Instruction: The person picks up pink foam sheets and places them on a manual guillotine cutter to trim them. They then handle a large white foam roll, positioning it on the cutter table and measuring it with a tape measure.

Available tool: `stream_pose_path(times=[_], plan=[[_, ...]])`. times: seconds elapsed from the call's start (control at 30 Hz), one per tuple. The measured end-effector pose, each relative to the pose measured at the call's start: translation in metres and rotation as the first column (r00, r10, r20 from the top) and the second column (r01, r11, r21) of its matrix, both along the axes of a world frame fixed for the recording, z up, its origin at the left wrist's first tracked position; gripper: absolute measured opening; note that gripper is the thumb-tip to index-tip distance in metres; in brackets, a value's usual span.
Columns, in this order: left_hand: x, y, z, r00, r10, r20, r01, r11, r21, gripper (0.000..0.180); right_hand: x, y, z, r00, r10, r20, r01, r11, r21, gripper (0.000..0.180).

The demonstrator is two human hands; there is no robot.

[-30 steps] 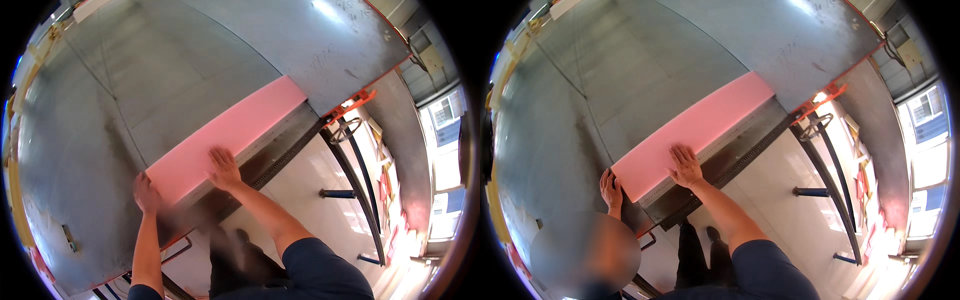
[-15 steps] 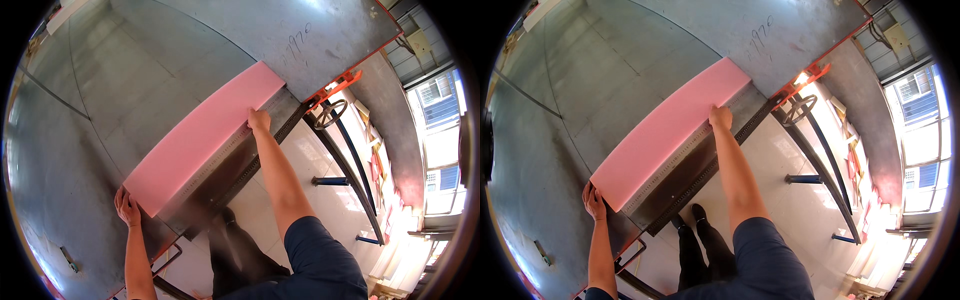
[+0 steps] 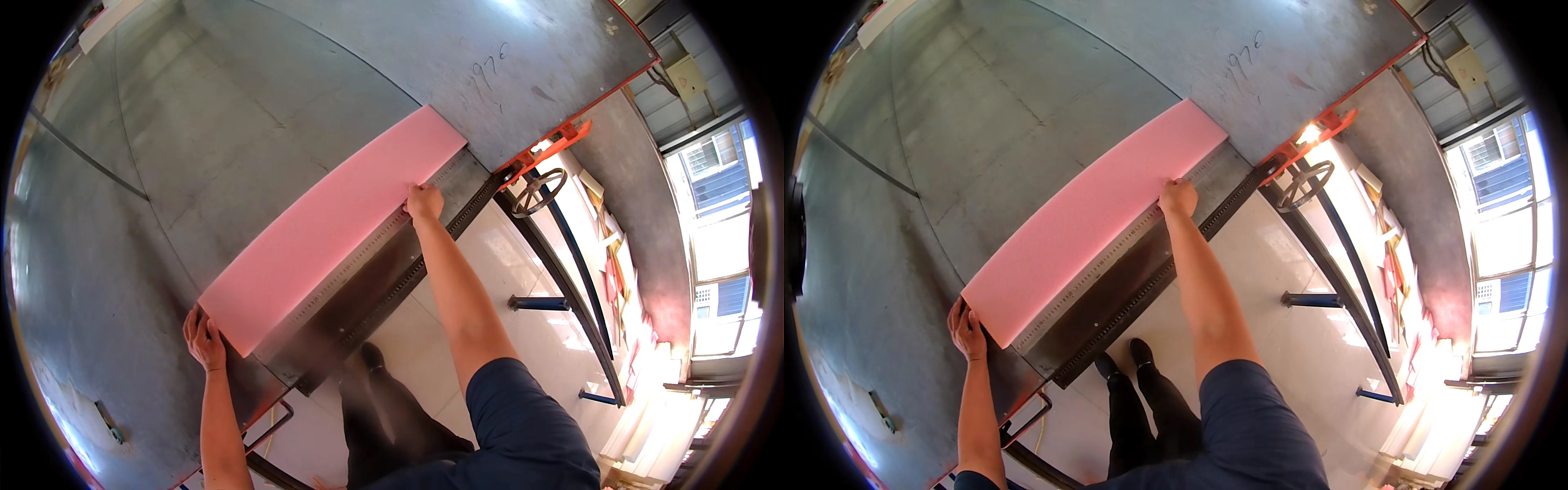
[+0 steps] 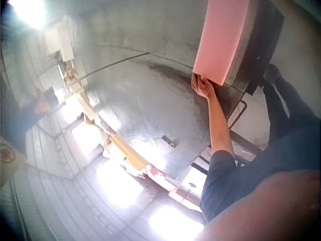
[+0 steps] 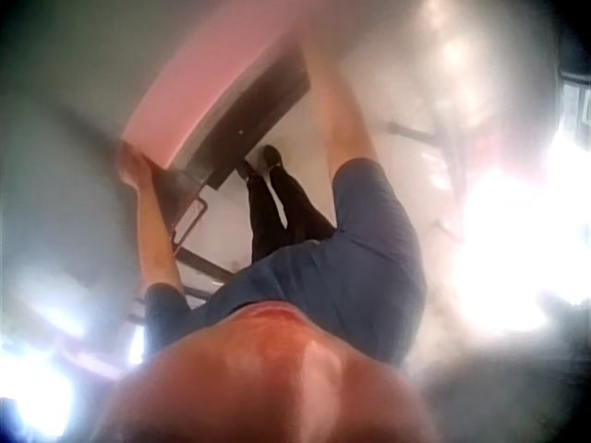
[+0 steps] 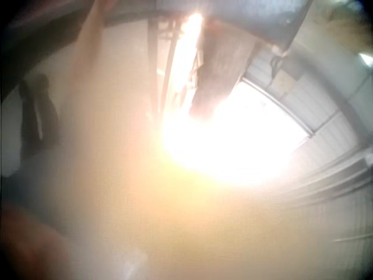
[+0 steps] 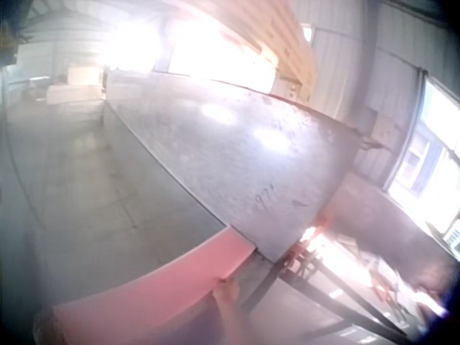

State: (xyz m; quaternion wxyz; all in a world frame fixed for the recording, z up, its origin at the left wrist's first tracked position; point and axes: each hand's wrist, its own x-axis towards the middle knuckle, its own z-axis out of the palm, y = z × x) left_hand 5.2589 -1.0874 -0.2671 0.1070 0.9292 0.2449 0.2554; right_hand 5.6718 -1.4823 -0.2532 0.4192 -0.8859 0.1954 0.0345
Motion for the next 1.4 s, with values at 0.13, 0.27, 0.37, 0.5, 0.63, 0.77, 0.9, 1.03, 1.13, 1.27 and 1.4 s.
stream_pose_path(times=[0.13, 0.27, 0.37, 0.5, 0.63, 0.77, 0.9, 1.03, 1.13, 1.27, 1.4], plan=[[0.001, -0.003, 0.003, 1.0, -0.015, 0.0, 0.015, 1.0, -0.016, 0.025, -0.003, -0.003, 0.005, 0.998, -0.056, -0.016, 0.057, 0.998, 0.026, 0.035], [0.003, -0.007, 0.005, 0.999, -0.039, 0.004, 0.039, 0.999, -0.015, 0.024, -0.006, -0.01, 0.007, 0.999, -0.044, -0.019, 0.043, 0.997, -0.057, 0.033], [-0.004, -0.006, 0.0, 1.0, 0.002, 0.002, -0.002, 0.999, -0.034, 0.024, -0.014, 0.004, 0.019, 0.999, 0.036, 0.029, -0.026, 0.958, -0.285, 0.031], [0.001, -0.002, 0.002, 0.998, 0.041, 0.039, -0.042, 0.999, 0.019, 0.018, -0.063, 0.034, 0.034, 0.784, 0.556, 0.275, -0.28, 0.714, -0.642, 0.029], [0.021, -0.014, 0.013, 0.997, 0.04, 0.07, -0.041, 0.999, 0.004, 0.019, -0.141, 0.08, 0.037, 0.166, 0.884, 0.437, -0.605, 0.441, -0.663, 0.037], [0.013, -0.019, 0.003, 0.994, 0.039, 0.1, -0.04, 0.999, 0.003, 0.02, -0.197, 0.098, 0.02, 0.03, 0.943, 0.33, -0.668, 0.265, -0.696, 0.047], [0.011, -0.021, 0.006, 0.993, 0.041, 0.114, -0.038, 0.999, -0.025, 0.022, -0.213, 0.107, 0.009, 0.08, 0.937, 0.341, -0.664, 0.305, -0.683, 0.052], [0.014, -0.019, 0.005, 0.991, 0.038, 0.127, -0.031, 0.998, -0.057, 0.021, -0.212, 0.107, 0.008, 0.094, 0.942, 0.323, -0.654, 0.303, -0.693, 0.052], [0.014, -0.02, 0.005, 0.99, 0.043, 0.137, -0.033, 0.997, -0.075, 0.02, -0.21, 0.105, 0.007, 0.084, 0.945, 0.317, -0.648, 0.294, -0.703, 0.053], [0.014, -0.025, 0.005, 0.987, 0.061, 0.15, -0.042, 0.991, -0.127, 0.019, -0.211, 0.104, 0.005, 0.073, 0.945, 0.319, -0.638, 0.289, -0.714, 0.054], [0.016, -0.022, 0.005, 0.985, 0.049, 0.166, -0.025, 0.989, -0.143, 0.017, -0.209, 0.105, 0.003, 0.059, 0.942, 0.329, -0.621, 0.293, -0.727, 0.055]])
